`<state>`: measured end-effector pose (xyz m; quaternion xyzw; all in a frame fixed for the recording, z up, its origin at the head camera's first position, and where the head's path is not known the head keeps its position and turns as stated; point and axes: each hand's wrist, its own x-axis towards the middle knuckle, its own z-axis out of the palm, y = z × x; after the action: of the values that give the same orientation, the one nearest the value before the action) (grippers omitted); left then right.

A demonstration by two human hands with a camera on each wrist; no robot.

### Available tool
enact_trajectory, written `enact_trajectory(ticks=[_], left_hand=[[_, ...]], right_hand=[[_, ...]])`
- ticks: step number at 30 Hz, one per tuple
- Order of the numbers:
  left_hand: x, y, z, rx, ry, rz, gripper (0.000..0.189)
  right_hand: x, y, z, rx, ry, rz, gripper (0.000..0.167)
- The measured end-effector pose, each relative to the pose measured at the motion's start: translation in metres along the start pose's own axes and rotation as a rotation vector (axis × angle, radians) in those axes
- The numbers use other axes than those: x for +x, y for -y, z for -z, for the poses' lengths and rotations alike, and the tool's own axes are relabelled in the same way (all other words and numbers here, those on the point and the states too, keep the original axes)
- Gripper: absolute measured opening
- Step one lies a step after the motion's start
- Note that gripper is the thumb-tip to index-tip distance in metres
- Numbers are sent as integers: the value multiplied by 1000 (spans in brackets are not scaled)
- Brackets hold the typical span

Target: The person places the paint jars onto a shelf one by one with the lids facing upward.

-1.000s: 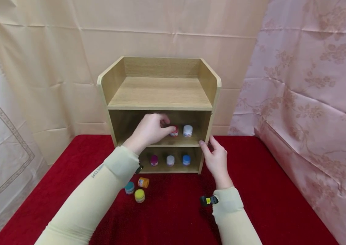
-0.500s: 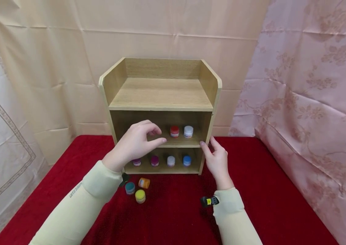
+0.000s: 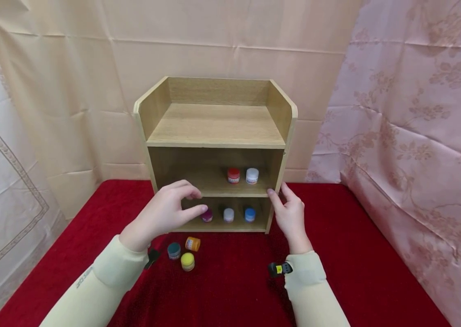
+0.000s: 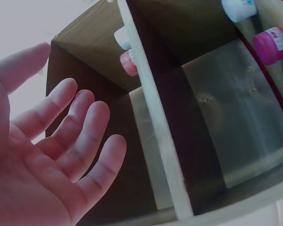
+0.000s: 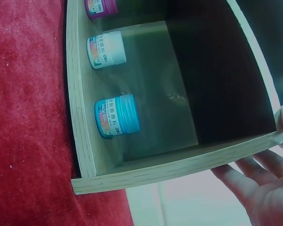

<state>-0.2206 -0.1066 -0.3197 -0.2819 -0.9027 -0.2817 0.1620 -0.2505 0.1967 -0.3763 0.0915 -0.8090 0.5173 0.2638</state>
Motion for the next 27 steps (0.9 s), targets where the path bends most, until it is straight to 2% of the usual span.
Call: enact_trajectory(ticks=[3,11,19,27], left_hand=[[-9,4,-2,-3,11,27,25],[-28,14,-7,-53,-29,46,26],[-38,23,-16,-71,-3,107,21],[-42,28,-20,-70,6,136,23]], right_hand=[[0,0,0,-3,0,-2,45],[7,-39,-2,2,0,-5,49],[8,-43,-4,26,-12,-15,47],[8,-46,-6,30,-23,-12,46]])
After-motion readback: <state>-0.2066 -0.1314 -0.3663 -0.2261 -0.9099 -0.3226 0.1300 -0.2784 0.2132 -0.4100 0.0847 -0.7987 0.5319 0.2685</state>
